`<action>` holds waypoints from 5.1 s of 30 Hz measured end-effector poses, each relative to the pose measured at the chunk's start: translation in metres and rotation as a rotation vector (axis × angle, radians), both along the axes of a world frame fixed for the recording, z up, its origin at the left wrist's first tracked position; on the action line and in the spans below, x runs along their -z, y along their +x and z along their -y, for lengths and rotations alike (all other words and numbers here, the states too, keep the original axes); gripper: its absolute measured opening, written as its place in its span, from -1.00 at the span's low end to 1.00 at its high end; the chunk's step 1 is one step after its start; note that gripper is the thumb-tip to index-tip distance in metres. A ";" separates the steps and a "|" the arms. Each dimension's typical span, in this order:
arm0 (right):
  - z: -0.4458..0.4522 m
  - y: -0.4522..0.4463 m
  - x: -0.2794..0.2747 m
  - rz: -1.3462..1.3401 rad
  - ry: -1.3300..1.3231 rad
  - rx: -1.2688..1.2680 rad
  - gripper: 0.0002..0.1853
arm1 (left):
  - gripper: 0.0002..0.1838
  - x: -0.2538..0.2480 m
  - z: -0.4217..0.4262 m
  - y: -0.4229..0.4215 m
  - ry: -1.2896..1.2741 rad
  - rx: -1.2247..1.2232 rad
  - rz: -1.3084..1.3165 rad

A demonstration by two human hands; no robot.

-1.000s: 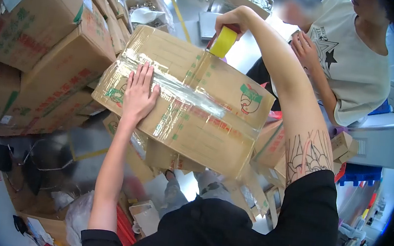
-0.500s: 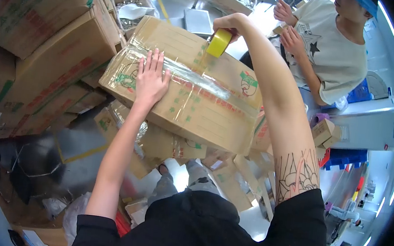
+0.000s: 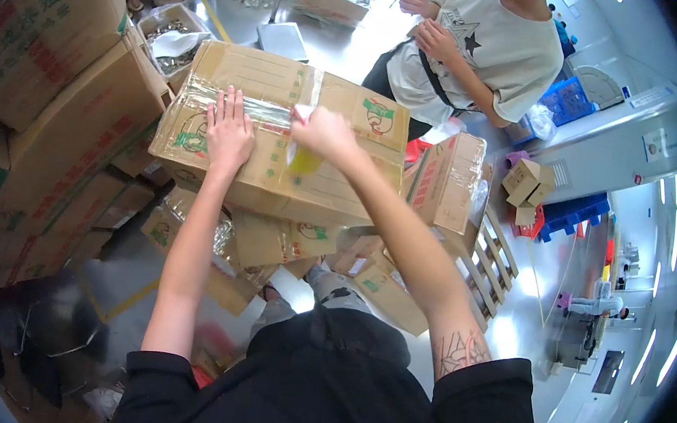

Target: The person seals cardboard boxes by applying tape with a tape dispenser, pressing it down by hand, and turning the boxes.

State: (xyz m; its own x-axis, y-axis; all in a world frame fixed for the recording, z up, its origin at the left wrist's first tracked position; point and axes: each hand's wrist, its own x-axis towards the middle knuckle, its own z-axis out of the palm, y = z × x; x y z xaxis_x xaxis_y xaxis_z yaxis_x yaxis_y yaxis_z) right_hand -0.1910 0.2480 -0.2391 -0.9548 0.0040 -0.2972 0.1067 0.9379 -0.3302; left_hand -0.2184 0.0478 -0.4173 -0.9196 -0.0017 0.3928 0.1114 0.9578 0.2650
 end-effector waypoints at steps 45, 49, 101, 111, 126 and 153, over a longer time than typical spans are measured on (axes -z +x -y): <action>0.053 0.245 0.264 0.420 -0.012 -0.142 -0.35 | -0.26 0.003 0.001 -0.005 0.002 0.027 0.003; -0.002 0.211 0.233 0.624 -0.332 -0.100 -0.28 | -0.25 -0.017 -0.010 0.013 0.106 0.186 0.009; -0.638 0.575 0.233 -0.688 -0.386 1.399 -0.53 | -0.24 -0.011 -0.117 0.261 0.075 0.454 0.245; -0.404 0.685 0.332 0.515 -0.807 0.612 -0.53 | -0.39 0.127 0.003 0.410 0.441 0.183 0.862; -0.266 0.743 0.309 0.431 -0.278 0.905 -0.31 | -0.57 0.158 -0.009 0.376 0.228 0.441 0.953; -0.404 0.697 0.365 0.253 -0.401 1.156 -0.54 | -0.50 0.207 -0.006 0.490 0.261 0.009 1.673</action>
